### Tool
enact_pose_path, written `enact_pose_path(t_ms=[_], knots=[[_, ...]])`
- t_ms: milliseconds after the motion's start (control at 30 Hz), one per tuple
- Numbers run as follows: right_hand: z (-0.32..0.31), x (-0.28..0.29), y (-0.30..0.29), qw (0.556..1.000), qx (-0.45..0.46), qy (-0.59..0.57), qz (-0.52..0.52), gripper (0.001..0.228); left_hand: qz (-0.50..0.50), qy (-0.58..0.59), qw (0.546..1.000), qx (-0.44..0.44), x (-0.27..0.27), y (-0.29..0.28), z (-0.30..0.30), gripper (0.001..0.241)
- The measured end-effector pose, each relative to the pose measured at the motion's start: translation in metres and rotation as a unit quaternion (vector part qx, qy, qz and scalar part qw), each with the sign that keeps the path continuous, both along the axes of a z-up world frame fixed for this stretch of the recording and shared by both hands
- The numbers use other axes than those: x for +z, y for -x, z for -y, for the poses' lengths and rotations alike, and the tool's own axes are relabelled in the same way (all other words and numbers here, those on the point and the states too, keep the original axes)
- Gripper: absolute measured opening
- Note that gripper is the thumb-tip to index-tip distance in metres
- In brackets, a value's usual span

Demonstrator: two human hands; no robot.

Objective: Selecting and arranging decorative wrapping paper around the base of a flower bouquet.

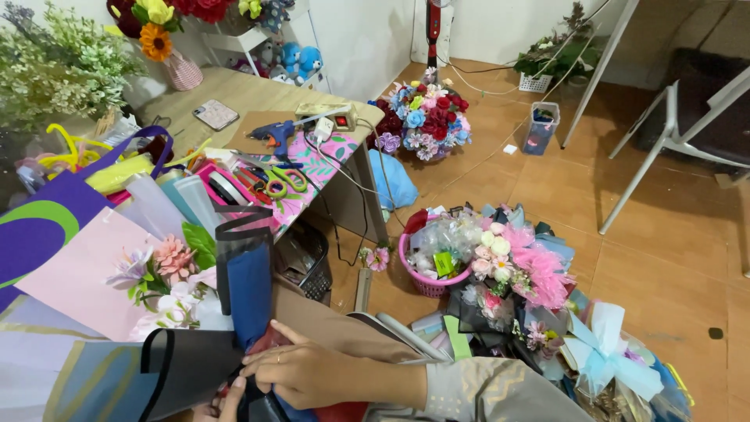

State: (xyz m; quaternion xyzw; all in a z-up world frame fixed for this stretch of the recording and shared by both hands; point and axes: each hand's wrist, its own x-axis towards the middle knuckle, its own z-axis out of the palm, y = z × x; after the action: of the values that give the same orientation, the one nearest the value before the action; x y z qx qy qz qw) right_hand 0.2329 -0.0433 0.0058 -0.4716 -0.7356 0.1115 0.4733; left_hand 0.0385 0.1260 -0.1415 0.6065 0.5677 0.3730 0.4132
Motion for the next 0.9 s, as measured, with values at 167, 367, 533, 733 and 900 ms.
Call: enact_pose_path(t_ms=[167,367,533,733,900], knots=[[0.003,0.006,-0.009,0.999,0.024,0.04,0.005,0.017,0.048,0.08,0.996,0.016,0.06,-0.022,0.027,0.054],[0.006,0.008,-0.026,0.995,0.031,0.066,-0.067,0.018,0.135,0.089,0.987,-0.012,0.059,-0.01,0.03,0.051],[-0.004,0.019,-0.053,0.992,-0.012,0.076,-0.098,0.023,0.21,0.101,0.972,0.017,0.043,0.013,0.024,0.036],[-0.043,0.004,-0.122,0.942,0.014,0.094,-0.322,0.016,0.232,0.196,0.953,0.007,0.068,0.016,0.038,0.038],[-0.083,0.02,-0.164,0.916,-0.166,0.125,-0.343,0.035,0.22,0.164,0.961,0.021,0.108,-0.003,0.053,0.075]])
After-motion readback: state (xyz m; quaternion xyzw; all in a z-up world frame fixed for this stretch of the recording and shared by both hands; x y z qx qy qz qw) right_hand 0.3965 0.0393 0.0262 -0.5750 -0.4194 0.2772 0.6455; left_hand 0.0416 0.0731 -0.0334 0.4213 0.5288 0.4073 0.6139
